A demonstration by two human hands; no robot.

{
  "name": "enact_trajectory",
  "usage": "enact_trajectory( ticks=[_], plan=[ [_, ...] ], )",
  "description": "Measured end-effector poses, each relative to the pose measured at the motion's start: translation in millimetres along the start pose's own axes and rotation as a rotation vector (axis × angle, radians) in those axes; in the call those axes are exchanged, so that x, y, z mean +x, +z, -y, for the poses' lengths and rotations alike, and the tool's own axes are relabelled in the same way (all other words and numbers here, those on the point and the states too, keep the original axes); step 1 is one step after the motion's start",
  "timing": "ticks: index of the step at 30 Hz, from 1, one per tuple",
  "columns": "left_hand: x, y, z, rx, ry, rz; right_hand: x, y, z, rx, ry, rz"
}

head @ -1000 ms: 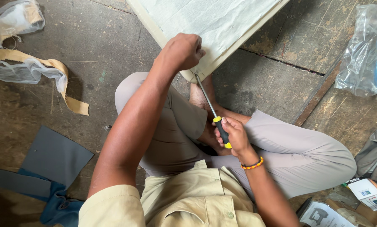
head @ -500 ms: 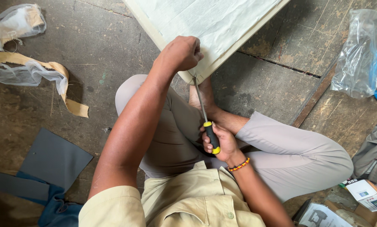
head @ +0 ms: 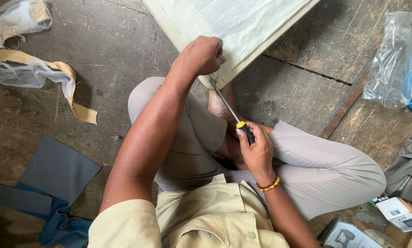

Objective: The person uses a screwdriver to pry up and remove the fabric covering from a rectangular cushion. They work along the edges, lifting the fabric and staples to expose the foam underneath.

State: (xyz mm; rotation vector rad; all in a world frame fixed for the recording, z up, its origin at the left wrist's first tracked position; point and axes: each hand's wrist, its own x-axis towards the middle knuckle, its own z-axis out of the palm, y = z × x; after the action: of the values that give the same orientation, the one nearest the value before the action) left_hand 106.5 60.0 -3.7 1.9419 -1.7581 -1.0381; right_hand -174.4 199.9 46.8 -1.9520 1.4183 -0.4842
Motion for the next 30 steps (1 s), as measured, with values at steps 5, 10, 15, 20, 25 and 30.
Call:
enact_trajectory(
  ticks=[5,10,15,20,25,30],
  plan=[
    [0,-1,-3,0.014,-0.018,0.013,-1,-7,18,-0.038,-0.037,-0.014],
    [0,-4,-4,0.016,-0.016,0.000,-12,-9,19,0.019,0.033,0.033],
    [0,-6,-5,0.042,-0.027,0.016,-10,-8,19,0.060,0.135,0.077],
    [0,-7,-6,0.041,-0.008,-0.009,-2,-16,31,0.334,0.529,0.252],
    [-1,-18,-6,0.058,0.004,-0.005,9,-26,53,0.165,0.368,0.274],
    [1,-23,-6,0.084,-0.013,0.009,13,-26,78,-0.245,-0.095,0.099]
  ],
)
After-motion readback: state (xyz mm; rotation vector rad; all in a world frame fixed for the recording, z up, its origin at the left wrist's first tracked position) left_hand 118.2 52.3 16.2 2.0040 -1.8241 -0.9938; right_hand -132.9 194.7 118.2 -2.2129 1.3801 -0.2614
